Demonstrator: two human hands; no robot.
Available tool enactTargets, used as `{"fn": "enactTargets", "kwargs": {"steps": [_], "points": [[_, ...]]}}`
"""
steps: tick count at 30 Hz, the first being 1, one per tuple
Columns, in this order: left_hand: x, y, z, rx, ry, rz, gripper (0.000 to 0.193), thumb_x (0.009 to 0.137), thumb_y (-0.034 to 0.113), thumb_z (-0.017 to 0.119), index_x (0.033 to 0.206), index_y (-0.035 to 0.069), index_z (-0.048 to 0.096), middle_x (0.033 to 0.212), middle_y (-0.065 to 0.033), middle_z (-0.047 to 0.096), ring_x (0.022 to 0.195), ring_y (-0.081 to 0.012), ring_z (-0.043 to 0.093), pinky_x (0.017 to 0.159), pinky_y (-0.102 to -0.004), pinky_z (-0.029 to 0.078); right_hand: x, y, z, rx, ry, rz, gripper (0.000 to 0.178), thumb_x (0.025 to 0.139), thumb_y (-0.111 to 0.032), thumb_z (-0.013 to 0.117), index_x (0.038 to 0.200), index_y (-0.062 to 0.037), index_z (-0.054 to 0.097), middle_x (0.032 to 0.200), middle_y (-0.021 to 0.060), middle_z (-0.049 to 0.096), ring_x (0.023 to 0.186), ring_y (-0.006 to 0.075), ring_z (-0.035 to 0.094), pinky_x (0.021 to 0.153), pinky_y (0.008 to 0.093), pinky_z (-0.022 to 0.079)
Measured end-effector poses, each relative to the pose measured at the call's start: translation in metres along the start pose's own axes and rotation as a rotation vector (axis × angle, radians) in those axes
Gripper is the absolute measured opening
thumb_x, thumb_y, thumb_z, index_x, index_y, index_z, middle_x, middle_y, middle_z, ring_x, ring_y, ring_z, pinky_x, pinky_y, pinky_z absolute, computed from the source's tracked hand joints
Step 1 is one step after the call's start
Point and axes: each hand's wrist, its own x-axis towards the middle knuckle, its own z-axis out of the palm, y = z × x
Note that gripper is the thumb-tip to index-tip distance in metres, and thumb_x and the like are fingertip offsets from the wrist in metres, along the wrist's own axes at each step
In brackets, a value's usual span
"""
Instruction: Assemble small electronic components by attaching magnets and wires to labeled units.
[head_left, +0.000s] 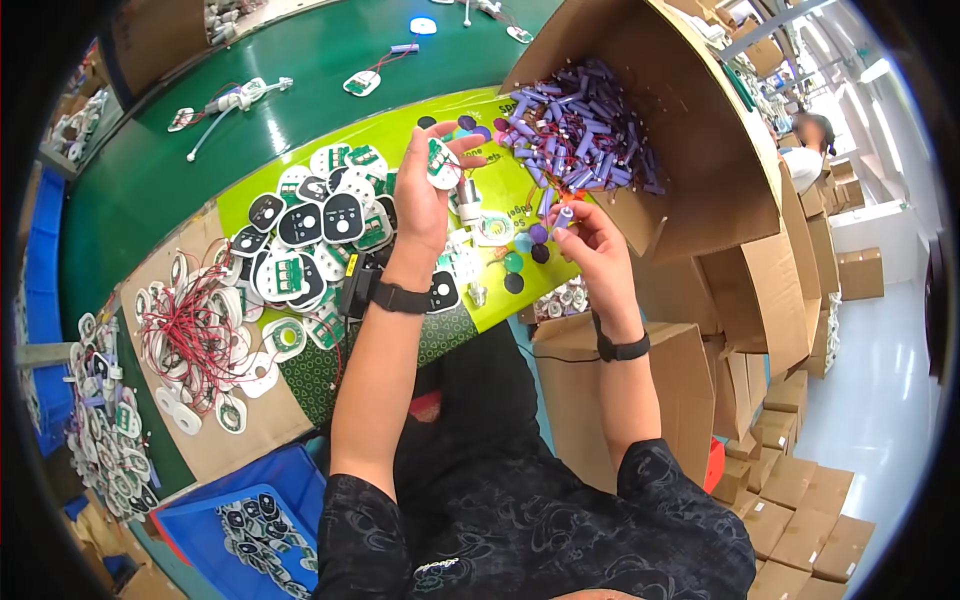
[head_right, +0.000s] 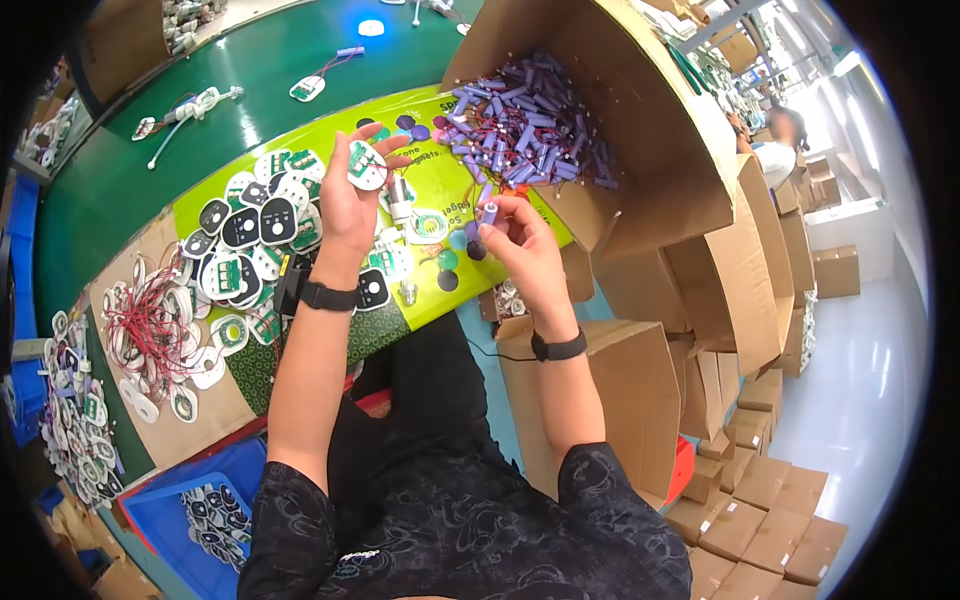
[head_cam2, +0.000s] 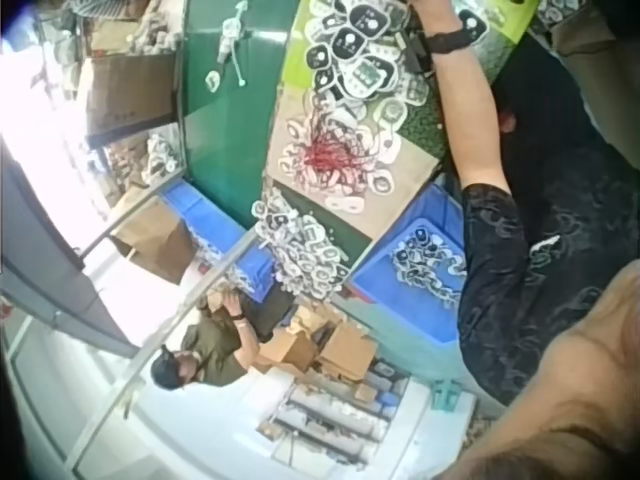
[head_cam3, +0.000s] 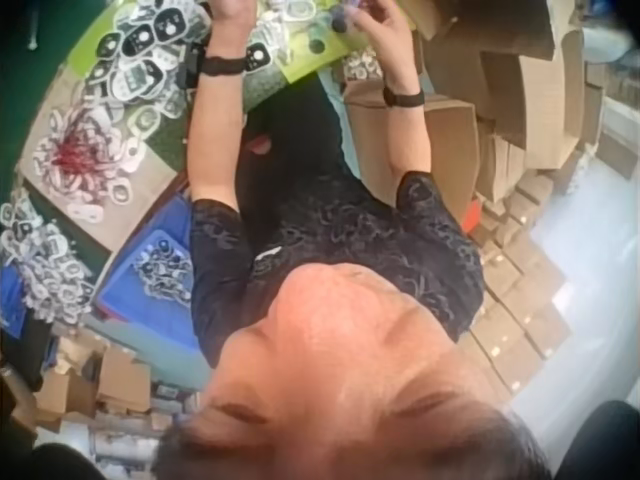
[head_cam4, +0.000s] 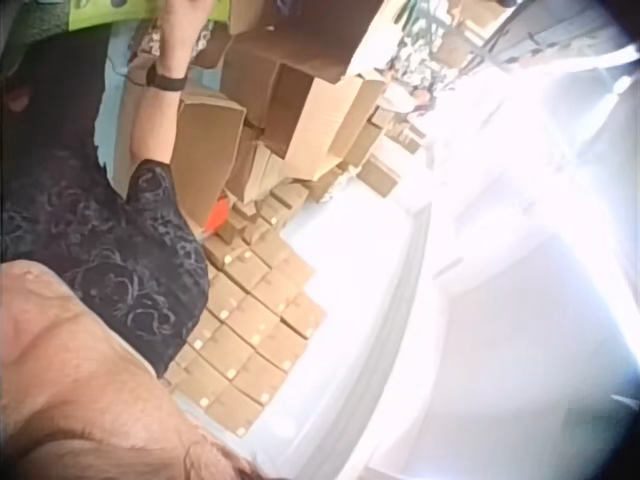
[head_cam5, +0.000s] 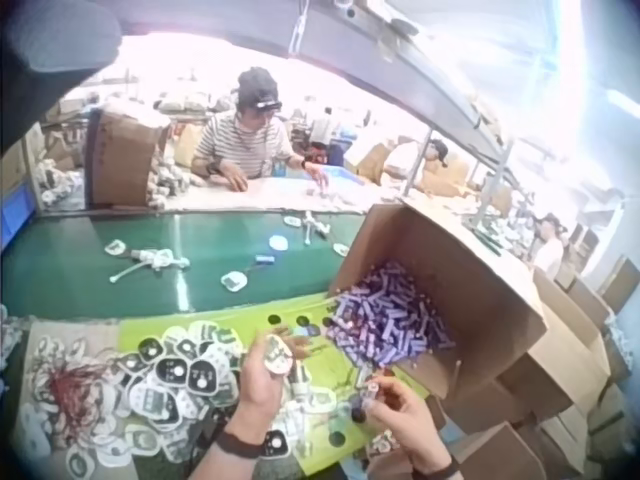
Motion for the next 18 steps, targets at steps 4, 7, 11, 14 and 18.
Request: {"fn": "enactTargets", "kwargs": {"steps": [4, 7, 11, 14, 18], "points": [[-0.003, -0.002, 0.0, 0.032, 0.033, 0.048, 0.046, 0.108, 0.045, 0.038, 0.115, 0.005, 0.06, 0.098, -0.0124, 0.071, 0.086, -0.0203, 0.068, 0.069, -0.0293, 0.047, 0.005, -0.006, -0.004, 0.121, -0.062, -0.002, 0.028, 0.092, -0.004, 0.068, 0.12, -0.0043, 0.062, 0.105, -0.0016, 0.066, 0.085, 0.0029, 0.056, 0.074, 0.0205, 0.045], [-0.003, -0.002, -0.009, 0.083, -0.021, 0.048, 0.041, 0.107, 0.043, 0.045, 0.112, 0.006, 0.062, 0.088, -0.0065, 0.067, 0.077, -0.0168, 0.067, 0.064, -0.0271, 0.047, 0.001, -0.011, 0.01, 0.13, -0.206, 0.031, 0.028, 0.093, -0.005, 0.068, 0.12, -0.0038, 0.062, 0.106, -0.0015, 0.066, 0.084, 0.0022, 0.056, 0.073, 0.0199, 0.044], [-0.006, -0.003, -0.003, 0.171, -0.008, 0.086, 0.025, 0.1, 0.031, 0.066, 0.1, 0.006, 0.068, 0.082, -0.0023, 0.067, 0.071, -0.0098, 0.062, 0.064, -0.023, 0.044, -0.001, -0.002, 0.021, 0.014, -0.277, 0.072, 0.027, 0.092, -0.006, 0.068, 0.119, -0.0037, 0.062, 0.11, 0.0008, 0.067, 0.09, 0.0056, 0.058, 0.082, 0.0211, 0.046], [-0.005, -0.003, 0.0, 0.269, 0.002, 0.065, 0.015, 0.096, 0.022, 0.071, 0.097, 0.007, 0.072, 0.078, 0.0012, 0.067, 0.066, -0.0048, 0.058, 0.061, -0.0195, 0.041, 0.001, 0.0, 0.023, -0.038, -0.264, 0.114, 0.027, 0.093, -0.007, 0.067, 0.119, -0.004, 0.062, 0.11, -0.0005, 0.065, 0.1, 0.007, 0.059, 0.09, 0.0229, 0.046], [0.0, -0.008, 0.008, 0.415, -0.051, 0.079, 0.011, 0.095, 0.018, 0.072, 0.094, 0.006, 0.072, 0.079, 0.0013, 0.066, 0.067, -0.006, 0.057, 0.062, -0.021, 0.042, 0.013, -0.004, 0.022, -0.575, -0.047, -0.318, 0.036, 0.088, -0.006, 0.068, 0.123, -0.0046, 0.06, 0.118, 0.0026, 0.061, 0.11, 0.0121, 0.057, 0.096, 0.0273, 0.045]]}}
